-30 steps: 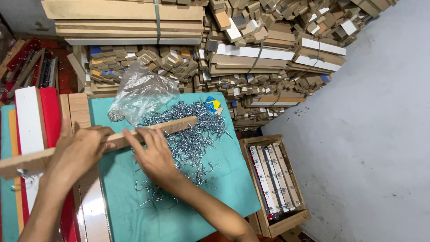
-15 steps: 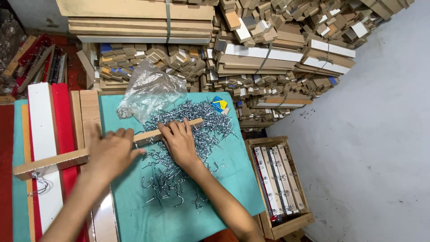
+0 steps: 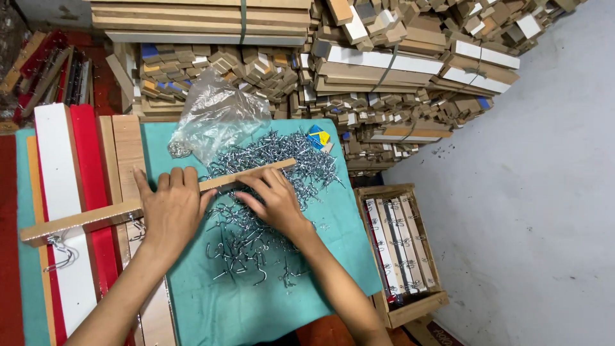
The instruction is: Attaching metal hooks to wooden strips by sliding them onto the wood
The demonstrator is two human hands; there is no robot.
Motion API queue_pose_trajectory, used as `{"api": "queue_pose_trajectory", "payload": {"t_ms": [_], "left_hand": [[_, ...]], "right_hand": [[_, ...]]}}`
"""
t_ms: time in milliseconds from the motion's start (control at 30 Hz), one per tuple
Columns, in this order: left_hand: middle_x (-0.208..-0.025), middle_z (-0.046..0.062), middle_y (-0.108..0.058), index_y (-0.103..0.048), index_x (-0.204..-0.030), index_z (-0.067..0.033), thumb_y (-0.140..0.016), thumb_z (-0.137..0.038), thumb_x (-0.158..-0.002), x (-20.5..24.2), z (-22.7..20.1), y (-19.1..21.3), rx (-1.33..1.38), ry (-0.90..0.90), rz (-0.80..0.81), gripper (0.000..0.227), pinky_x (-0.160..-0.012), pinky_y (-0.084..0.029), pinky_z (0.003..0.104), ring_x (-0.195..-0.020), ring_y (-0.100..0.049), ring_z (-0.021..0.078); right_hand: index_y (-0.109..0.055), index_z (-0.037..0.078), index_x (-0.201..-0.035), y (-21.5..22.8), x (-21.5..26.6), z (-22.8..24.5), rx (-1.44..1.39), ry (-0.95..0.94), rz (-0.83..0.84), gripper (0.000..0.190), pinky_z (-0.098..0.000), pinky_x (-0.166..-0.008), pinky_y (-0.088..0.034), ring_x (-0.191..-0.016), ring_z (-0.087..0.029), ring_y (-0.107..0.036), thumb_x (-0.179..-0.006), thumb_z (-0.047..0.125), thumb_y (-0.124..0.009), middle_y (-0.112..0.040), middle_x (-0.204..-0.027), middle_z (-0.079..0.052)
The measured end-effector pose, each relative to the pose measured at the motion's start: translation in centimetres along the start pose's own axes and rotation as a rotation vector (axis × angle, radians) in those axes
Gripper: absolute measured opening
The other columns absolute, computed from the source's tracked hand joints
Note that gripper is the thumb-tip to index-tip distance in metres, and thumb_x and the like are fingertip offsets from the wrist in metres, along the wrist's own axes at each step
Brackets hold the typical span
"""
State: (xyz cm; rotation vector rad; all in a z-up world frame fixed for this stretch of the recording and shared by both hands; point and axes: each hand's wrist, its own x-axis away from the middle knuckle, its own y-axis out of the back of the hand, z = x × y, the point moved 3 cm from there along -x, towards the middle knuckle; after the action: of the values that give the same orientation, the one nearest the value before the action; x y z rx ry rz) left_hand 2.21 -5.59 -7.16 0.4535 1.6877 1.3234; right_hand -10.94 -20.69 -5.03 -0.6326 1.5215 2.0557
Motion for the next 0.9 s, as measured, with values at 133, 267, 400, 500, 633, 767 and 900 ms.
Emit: {"api": "queue_pose_trajectory", "payload": {"t_ms": [133,267,400,500,633,767,900], "left_hand": [[-0.099,0.003,-0.061,-0.066,-0.113,-0.0235,-0.069,-0.053,-0.085,0.2,-0.1,-0.3,0.0,-0.096,-0.1,0.041,-0.116,-0.028,0.07,-0.114,-0.066,0.0274],[-0.103,0.002,-0.065,-0.072,-0.1,-0.0219,-0.068,-0.048,-0.09,-0.4,-0.2,0.3,0.12,-0.133,-0.156,0.028,-0.119,-0.031,0.065,-0.118,-0.064,0.0256],[-0.106,0.001,-0.065,-0.073,-0.101,-0.0221,-0.067,-0.043,-0.093,-0.6,0.1,0.4,0.155,-0.172,-0.103,0.023,-0.122,-0.026,0.061,-0.122,-0.062,0.0231],[-0.109,0.003,-0.065,-0.072,-0.104,-0.0194,-0.068,-0.04,-0.094,-0.3,0.2,0.1,0.187,-0.169,-0.115,0.023,-0.123,-0.025,0.06,-0.123,-0.061,0.0242],[-0.109,0.002,-0.064,-0.072,-0.104,-0.0185,-0.067,-0.04,-0.094,-0.2,0.3,0.1,0.223,-0.166,-0.096,0.025,-0.122,-0.027,0.06,-0.123,-0.061,0.0244],[-0.111,0.003,-0.063,-0.072,-0.105,-0.0182,-0.067,-0.041,-0.094,-0.2,0.3,-0.3,0.222,-0.171,-0.105,0.026,-0.123,-0.026,0.059,-0.124,-0.06,0.0245],[-0.111,0.003,-0.063,-0.071,-0.105,-0.0182,-0.068,-0.042,-0.093,-0.2,0.3,-0.8,0.239,-0.18,-0.13,0.027,-0.123,-0.025,0.059,-0.124,-0.06,0.0241]], "right_hand": [[-0.072,0.011,-0.1,1.5,0.2,1.6,-0.218,-0.093,0.128,0.019,-0.0328,-0.06,-0.055,-0.065,-0.022,-0.065,-0.092,0.027,-0.076,-0.067,-0.075,-0.004],[-0.073,0.015,-0.096,0.5,1.2,3.5,-0.242,-0.116,0.483,0.011,-0.0399,-0.064,-0.058,-0.074,-0.028,-0.074,-0.095,0.026,-0.07,-0.076,-0.082,-0.007],[-0.07,0.009,-0.097,-0.6,1.8,5.1,0.01,-0.118,0.872,0.009,-0.0434,-0.069,-0.059,-0.075,-0.032,-0.074,-0.096,0.016,-0.064,-0.075,-0.079,-0.013],[-0.071,0.017,-0.1,-3.1,4.8,2.7,-0.003,-0.161,0.914,0.011,-0.0491,-0.065,-0.06,-0.074,-0.033,-0.075,-0.093,0.022,-0.064,-0.076,-0.078,-0.009],[-0.074,0.017,-0.092,-3.5,4.9,2.3,-0.049,-0.168,0.953,0.01,-0.0478,-0.068,-0.06,-0.075,-0.033,-0.076,-0.091,0.024,-0.067,-0.076,-0.075,-0.008],[-0.07,0.017,-0.094,-3.7,3.8,4.2,-0.048,-0.125,0.833,0.011,-0.0447,-0.07,-0.06,-0.076,-0.031,-0.074,-0.095,0.025,-0.063,-0.075,-0.078,-0.007],[-0.068,0.02,-0.088,-5.0,4.4,4.7,0.038,0.024,0.753,0.006,-0.0438,-0.061,-0.059,-0.067,-0.027,-0.074,-0.092,0.024,-0.065,-0.073,-0.071,-0.003]]}}
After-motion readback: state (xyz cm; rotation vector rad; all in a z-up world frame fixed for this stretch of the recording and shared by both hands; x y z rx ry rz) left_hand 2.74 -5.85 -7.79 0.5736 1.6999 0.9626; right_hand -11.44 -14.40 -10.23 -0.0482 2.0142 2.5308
